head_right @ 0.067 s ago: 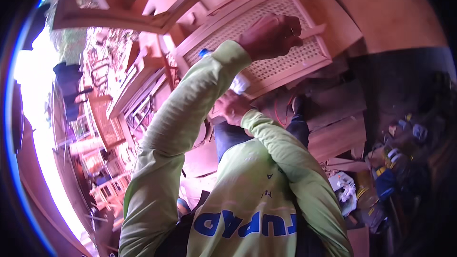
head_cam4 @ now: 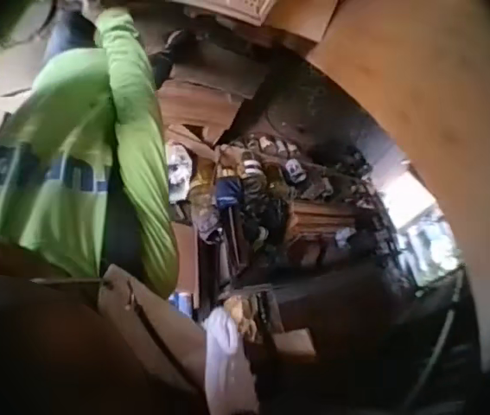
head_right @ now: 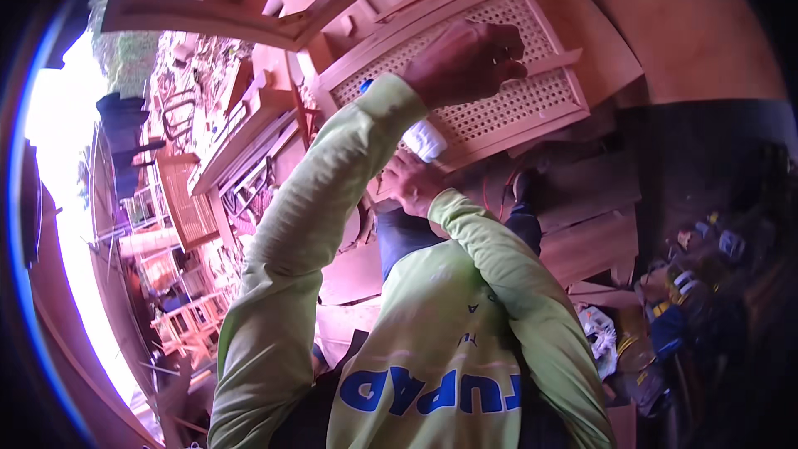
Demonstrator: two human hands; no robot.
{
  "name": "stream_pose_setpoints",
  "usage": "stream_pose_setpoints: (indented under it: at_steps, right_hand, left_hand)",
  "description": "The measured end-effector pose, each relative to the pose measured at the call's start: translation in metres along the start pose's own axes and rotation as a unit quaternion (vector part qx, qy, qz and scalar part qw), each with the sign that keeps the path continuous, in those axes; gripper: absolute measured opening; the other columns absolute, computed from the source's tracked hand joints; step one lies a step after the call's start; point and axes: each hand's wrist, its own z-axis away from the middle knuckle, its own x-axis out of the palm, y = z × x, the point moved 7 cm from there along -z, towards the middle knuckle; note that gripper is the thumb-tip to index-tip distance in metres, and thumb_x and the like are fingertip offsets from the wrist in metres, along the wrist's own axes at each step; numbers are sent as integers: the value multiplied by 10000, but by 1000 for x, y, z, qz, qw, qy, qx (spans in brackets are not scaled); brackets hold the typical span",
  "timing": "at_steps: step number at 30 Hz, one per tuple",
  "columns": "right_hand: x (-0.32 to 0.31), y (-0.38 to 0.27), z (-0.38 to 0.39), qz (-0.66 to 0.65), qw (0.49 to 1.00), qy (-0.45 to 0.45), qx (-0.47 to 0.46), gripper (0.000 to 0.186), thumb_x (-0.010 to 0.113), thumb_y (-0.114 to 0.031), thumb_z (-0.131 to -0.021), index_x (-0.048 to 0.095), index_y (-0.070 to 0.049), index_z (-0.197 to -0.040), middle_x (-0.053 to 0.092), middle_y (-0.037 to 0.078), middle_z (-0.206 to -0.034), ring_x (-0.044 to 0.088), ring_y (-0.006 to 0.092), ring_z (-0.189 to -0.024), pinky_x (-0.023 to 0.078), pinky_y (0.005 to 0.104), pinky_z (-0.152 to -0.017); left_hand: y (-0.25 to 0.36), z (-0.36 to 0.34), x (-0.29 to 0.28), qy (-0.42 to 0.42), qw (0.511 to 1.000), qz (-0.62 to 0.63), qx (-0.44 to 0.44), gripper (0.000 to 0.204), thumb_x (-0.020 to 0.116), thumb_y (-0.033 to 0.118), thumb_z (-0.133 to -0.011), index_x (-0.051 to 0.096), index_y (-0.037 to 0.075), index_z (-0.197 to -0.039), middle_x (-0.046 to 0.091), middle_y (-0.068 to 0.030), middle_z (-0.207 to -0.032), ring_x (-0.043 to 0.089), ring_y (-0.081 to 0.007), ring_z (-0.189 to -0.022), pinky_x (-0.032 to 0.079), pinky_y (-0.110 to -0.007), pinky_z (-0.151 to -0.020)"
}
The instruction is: Apply glue to a wooden chair frame and attach a wooden strip for reinforcement.
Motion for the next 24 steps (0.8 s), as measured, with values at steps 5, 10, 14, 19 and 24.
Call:
stream_pose_setpoints:
  at_steps: [5, 10, 14, 19, 24]
  right_hand:
    - [3, -13, -8, 20, 998, -51, -44, 343, 781, -168, -731, 631, -55, -1018, 549, 102, -1125, 534, 322, -1128, 478, 445, -973]
    - [-5, -10, -6, 49, 996, -54, -60, 375, 808, -202, -724, 629, -57, -1020, 553, 94, -1131, 539, 320, -1126, 462, 440, -958]
    - [0, -15, -8, 70, 993, -41, -81, 363, 802, -179, -743, 624, -65, -1038, 561, 101, -1155, 536, 322, -1142, 454, 452, -956]
    - [0, -10, -10, 57, 995, -53, -58, 374, 799, -177, -738, 627, -51, -1046, 575, 117, -1132, 550, 337, -1106, 454, 456, -952]
    - [-1, -14, -12, 51, 994, -75, -57, 379, 799, -164, -744, 613, -44, -1052, 566, 128, -1146, 547, 343, -1111, 453, 462, -953]
  left_hand:
    - [-24, 142, -101, 145, 974, 90, -152, 194, 750, 195, -938, 692, 33, -1028, 716, -77, -843, 695, -155, -783, 539, -333, -700]
    - [-92, 278, -59, 233, 889, 111, -378, 267, 762, 248, -919, 648, 15, -980, 692, -100, -839, 653, -177, -755, 523, -338, -696]
    - [-133, 352, 21, 262, 858, 44, -439, 566, 860, 433, -798, 563, 4, -1018, 610, -102, -835, 607, -235, -774, 512, -391, -717]
    - [-169, 358, 67, 240, 799, 167, -526, 546, 850, 411, -800, 577, -10, -1016, 621, -132, -877, 615, -245, -829, 512, -392, -754]
    - [-179, 362, 76, 262, 810, 161, -500, 592, 845, 473, -755, 601, -9, -998, 680, -199, -927, 662, -326, -858, 525, -426, -782]
